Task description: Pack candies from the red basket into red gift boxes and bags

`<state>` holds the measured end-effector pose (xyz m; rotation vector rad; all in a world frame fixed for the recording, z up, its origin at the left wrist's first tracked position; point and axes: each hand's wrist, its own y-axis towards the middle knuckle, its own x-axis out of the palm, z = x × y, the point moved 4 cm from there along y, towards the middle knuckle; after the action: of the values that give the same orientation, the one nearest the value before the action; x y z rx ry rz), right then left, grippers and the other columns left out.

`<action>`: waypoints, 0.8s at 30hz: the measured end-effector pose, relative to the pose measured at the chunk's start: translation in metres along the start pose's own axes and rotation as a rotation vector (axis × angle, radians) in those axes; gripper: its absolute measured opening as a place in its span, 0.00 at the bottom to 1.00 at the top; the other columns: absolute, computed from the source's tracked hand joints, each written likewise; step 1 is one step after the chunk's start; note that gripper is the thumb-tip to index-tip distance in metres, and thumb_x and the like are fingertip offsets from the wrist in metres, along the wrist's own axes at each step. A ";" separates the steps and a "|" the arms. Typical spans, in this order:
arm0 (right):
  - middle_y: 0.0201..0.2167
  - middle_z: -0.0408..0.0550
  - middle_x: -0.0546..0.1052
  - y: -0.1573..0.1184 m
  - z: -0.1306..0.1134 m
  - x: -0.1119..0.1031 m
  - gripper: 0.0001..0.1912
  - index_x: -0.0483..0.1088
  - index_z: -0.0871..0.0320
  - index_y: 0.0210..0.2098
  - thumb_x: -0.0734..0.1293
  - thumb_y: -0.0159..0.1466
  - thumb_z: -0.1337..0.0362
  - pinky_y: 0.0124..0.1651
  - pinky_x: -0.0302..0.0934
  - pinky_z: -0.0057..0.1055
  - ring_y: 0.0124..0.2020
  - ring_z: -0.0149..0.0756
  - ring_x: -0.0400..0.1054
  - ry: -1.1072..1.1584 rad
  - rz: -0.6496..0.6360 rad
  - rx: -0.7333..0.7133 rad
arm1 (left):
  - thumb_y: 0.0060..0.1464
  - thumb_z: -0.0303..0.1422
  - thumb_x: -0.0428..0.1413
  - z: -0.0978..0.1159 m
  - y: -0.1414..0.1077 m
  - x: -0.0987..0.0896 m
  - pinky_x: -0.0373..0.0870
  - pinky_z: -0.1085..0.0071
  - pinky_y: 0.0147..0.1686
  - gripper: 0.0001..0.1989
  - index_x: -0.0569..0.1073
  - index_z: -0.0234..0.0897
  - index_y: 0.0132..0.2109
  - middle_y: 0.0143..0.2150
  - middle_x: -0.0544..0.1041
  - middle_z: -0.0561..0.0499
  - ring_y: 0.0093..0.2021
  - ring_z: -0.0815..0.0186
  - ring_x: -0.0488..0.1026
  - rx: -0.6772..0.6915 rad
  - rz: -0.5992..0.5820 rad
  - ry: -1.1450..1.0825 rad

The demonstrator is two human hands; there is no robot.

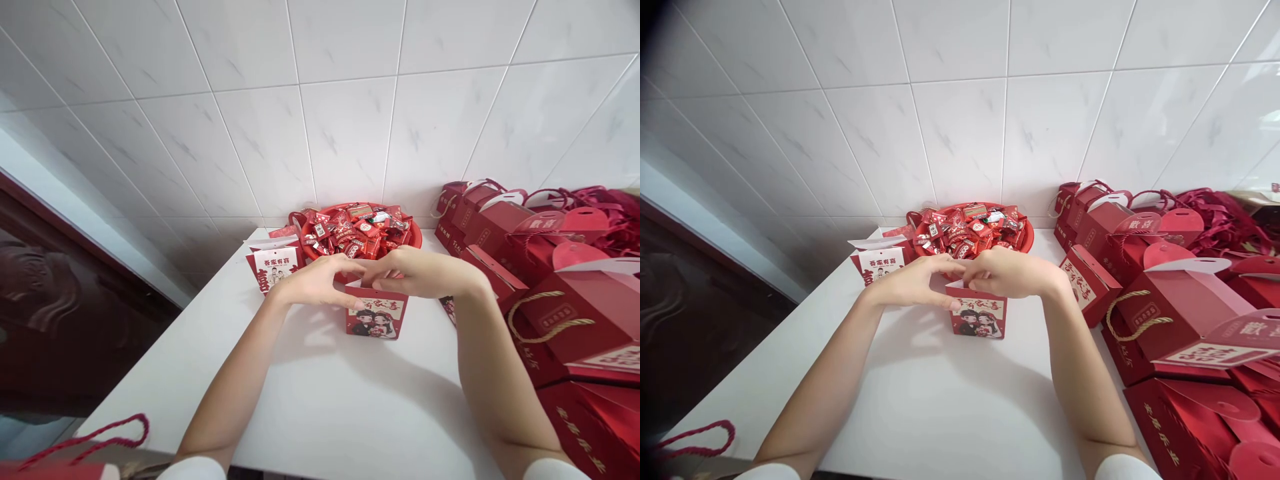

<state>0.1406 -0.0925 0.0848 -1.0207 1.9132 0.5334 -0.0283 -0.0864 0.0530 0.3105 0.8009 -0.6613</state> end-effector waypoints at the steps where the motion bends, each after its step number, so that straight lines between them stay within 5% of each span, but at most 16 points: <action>1: 0.38 0.48 0.82 -0.004 -0.001 -0.004 0.16 0.79 0.56 0.45 0.61 0.66 0.65 0.36 0.61 0.28 0.35 0.35 0.72 0.005 0.055 -0.015 | 0.49 0.41 0.67 -0.001 0.000 0.000 0.70 0.64 0.51 0.26 0.77 0.46 0.56 0.54 0.77 0.48 0.54 0.55 0.73 -0.010 0.004 0.012; 5: 0.38 0.49 0.81 -0.025 -0.002 -0.023 0.16 0.78 0.57 0.45 0.61 0.68 0.58 0.38 0.63 0.30 0.36 0.37 0.73 0.010 0.216 -0.015 | 0.53 0.38 0.63 -0.001 0.000 0.000 0.69 0.64 0.54 0.24 0.76 0.47 0.57 0.58 0.76 0.48 0.57 0.56 0.72 0.007 0.001 0.000; 9: 0.38 0.49 0.81 -0.030 -0.003 -0.024 0.16 0.77 0.57 0.44 0.61 0.69 0.56 0.38 0.63 0.30 0.36 0.37 0.73 0.009 0.236 0.010 | 0.54 0.37 0.62 0.004 0.001 0.000 0.68 0.64 0.56 0.23 0.75 0.45 0.58 0.58 0.76 0.48 0.56 0.57 0.73 0.038 0.039 -0.001; 16: 0.30 0.49 0.78 0.006 -0.006 0.018 0.16 0.77 0.60 0.36 0.61 0.69 0.57 0.27 0.54 0.28 0.26 0.32 0.66 -0.090 -0.160 0.084 | 0.54 0.37 0.63 0.008 0.000 0.002 0.69 0.65 0.53 0.23 0.76 0.45 0.57 0.55 0.78 0.49 0.54 0.57 0.74 0.086 0.052 0.057; 24: 0.45 0.50 0.80 -0.034 -0.006 -0.020 0.18 0.76 0.56 0.48 0.63 0.67 0.53 0.44 0.65 0.32 0.44 0.40 0.74 0.017 0.229 0.002 | 0.58 0.33 0.58 0.003 0.002 0.004 0.67 0.64 0.58 0.23 0.72 0.44 0.61 0.61 0.75 0.50 0.59 0.56 0.72 0.103 0.115 0.081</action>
<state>0.1710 -0.1072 0.1060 -0.8113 2.0581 0.6544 -0.0236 -0.0884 0.0521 0.4758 0.8218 -0.5858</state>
